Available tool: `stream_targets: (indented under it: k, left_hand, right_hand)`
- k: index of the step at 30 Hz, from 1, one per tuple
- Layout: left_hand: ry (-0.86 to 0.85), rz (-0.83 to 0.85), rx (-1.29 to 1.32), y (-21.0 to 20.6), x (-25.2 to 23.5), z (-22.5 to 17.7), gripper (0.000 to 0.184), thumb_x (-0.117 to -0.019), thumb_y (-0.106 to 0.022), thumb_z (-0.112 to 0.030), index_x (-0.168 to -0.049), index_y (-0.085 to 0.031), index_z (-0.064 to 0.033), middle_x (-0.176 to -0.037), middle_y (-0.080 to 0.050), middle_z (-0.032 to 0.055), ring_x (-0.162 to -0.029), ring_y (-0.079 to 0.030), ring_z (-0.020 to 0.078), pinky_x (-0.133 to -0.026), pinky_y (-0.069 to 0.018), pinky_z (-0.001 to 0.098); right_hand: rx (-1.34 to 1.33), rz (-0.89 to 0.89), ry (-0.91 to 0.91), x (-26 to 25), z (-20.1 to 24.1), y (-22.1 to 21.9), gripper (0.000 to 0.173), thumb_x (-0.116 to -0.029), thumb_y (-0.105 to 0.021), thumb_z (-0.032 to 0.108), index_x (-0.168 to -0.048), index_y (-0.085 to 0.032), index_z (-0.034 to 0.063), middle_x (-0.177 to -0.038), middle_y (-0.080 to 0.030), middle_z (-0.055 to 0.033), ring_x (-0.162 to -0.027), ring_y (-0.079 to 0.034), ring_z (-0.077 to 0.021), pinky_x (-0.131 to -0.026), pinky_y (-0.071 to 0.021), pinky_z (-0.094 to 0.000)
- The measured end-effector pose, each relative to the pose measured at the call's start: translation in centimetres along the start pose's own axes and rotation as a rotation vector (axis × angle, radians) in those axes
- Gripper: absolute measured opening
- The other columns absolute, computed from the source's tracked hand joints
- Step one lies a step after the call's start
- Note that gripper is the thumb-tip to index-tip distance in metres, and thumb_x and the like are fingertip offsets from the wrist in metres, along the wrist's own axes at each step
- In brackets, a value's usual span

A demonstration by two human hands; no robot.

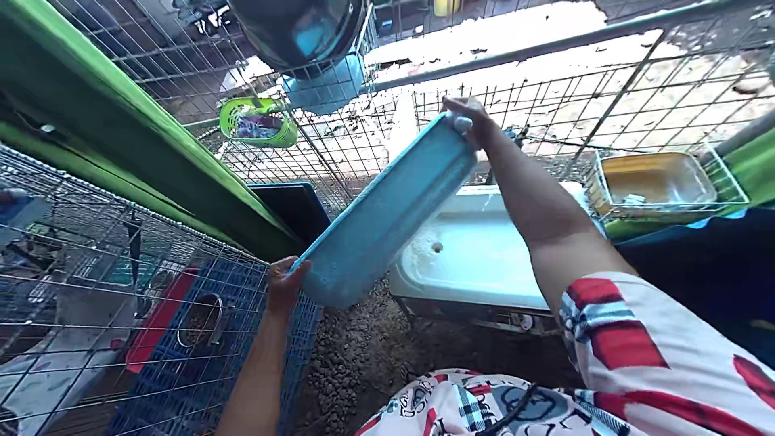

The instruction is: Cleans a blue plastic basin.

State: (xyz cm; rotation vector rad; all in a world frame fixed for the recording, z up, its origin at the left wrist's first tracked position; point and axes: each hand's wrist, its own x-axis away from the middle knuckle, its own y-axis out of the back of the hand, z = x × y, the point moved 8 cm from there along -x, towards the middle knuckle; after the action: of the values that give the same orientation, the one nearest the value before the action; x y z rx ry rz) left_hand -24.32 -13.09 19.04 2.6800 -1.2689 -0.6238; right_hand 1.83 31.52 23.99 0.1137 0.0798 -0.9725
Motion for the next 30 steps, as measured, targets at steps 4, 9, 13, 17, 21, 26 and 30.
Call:
stream_targets:
  k: [4, 9, 13, 17, 21, 26, 30]
  left_hand:
    - [0.021, 0.205, -0.275, -0.9, -0.4, -1.8, 0.033, -0.0859, -0.07, -0.036, -0.086, -0.071, -0.0022, -0.078, -0.069, -0.0043, -0.073, -0.063, -0.002, -0.071, -0.0544, 0.0221]
    - [-0.101, 0.226, -0.159, -11.1, -5.6, -13.8, 0.038, -0.095, -0.063, -0.037, -0.109, -0.065, -0.0013, -0.087, -0.068, -0.0065, -0.079, -0.065, -0.0033, -0.076, -0.0576, 0.0221]
    - [-0.199, -0.037, 0.139, -13.2, -5.0, -15.7, 0.023, -0.1062, -0.052, -0.027, -0.089, -0.065, -0.0174, -0.074, -0.064, -0.0182, -0.069, -0.062, -0.0077, -0.066, -0.0554, 0.0167]
    - [-0.115, -0.119, 0.195, -11.5, -3.3, -12.4, 0.041, -0.0903, -0.065, -0.065, -0.09, -0.066, -0.0234, -0.076, -0.067, -0.0194, -0.071, -0.065, -0.0052, -0.066, -0.0577, 0.0201]
    - [-0.142, -0.091, 0.248, -12.8, -4.0, -13.9, 0.029, -0.1046, -0.055, -0.038, -0.078, -0.063, -0.0313, -0.07, -0.066, -0.0206, -0.064, -0.064, -0.0062, -0.06, -0.0561, 0.0176]
    - [-0.113, -0.054, 0.243, -15.0, -6.0, -13.8, 0.037, -0.1094, -0.047, -0.032, -0.077, -0.063, -0.026, -0.068, -0.066, -0.0172, -0.062, -0.063, -0.0044, -0.058, -0.0554, 0.0181]
    - [-0.098, -0.041, 0.265, -13.0, -5.5, -13.0, 0.035, -0.1088, -0.046, -0.038, -0.08, -0.064, -0.0275, -0.072, -0.069, -0.0172, -0.067, -0.066, -0.0037, -0.064, -0.058, 0.0203]
  right_hand:
    - [0.186, -0.006, 0.22, 4.3, 10.8, -1.4, 0.018, -0.0987, -0.065, 0.02, -0.094, -0.064, 0.0025, -0.08, -0.061, 0.0038, -0.069, -0.058, -0.0001, -0.071, -0.0531, -0.0231]
    - [0.75, 0.278, 0.414, 12.6, 23.3, -13.1, 0.023, -0.0993, -0.063, 0.027, -0.095, -0.072, 0.006, -0.088, -0.069, -0.0066, -0.08, -0.068, -0.0173, -0.072, -0.0581, -0.043]
    - [0.853, 0.549, 0.54, 16.5, 20.2, -18.3, 0.026, -0.1019, -0.058, 0.022, -0.09, -0.068, 0.0018, -0.088, -0.067, -0.0144, -0.087, -0.067, -0.0308, -0.077, -0.0511, -0.054]
    - [0.543, 0.3, 0.431, 9.8, 15.1, -5.5, 0.03, -0.1053, -0.057, 0.023, -0.094, -0.07, -0.0024, -0.081, -0.066, -0.0065, -0.072, -0.06, -0.0088, -0.072, -0.053, -0.0316]
    - [0.584, -0.086, 0.07, 4.1, 9.5, 4.4, 0.036, -0.1088, -0.049, 0.028, -0.125, -0.065, -0.0003, -0.116, -0.067, -0.0152, -0.1, -0.063, -0.0196, -0.092, -0.0514, -0.0418]
    - [0.951, 0.067, 0.496, 16.0, 15.1, -11.8, 0.03, -0.0984, -0.061, 0.027, -0.114, -0.074, 0.0063, -0.118, -0.07, -0.0209, -0.121, -0.061, -0.0417, -0.104, -0.0425, -0.0656]
    - [0.581, 0.058, 0.659, 18.2, 14.6, -10.6, 0.029, -0.0978, -0.061, 0.016, -0.119, -0.076, 0.0055, -0.129, -0.071, -0.0144, -0.129, -0.062, -0.0305, -0.111, -0.0463, -0.0505]
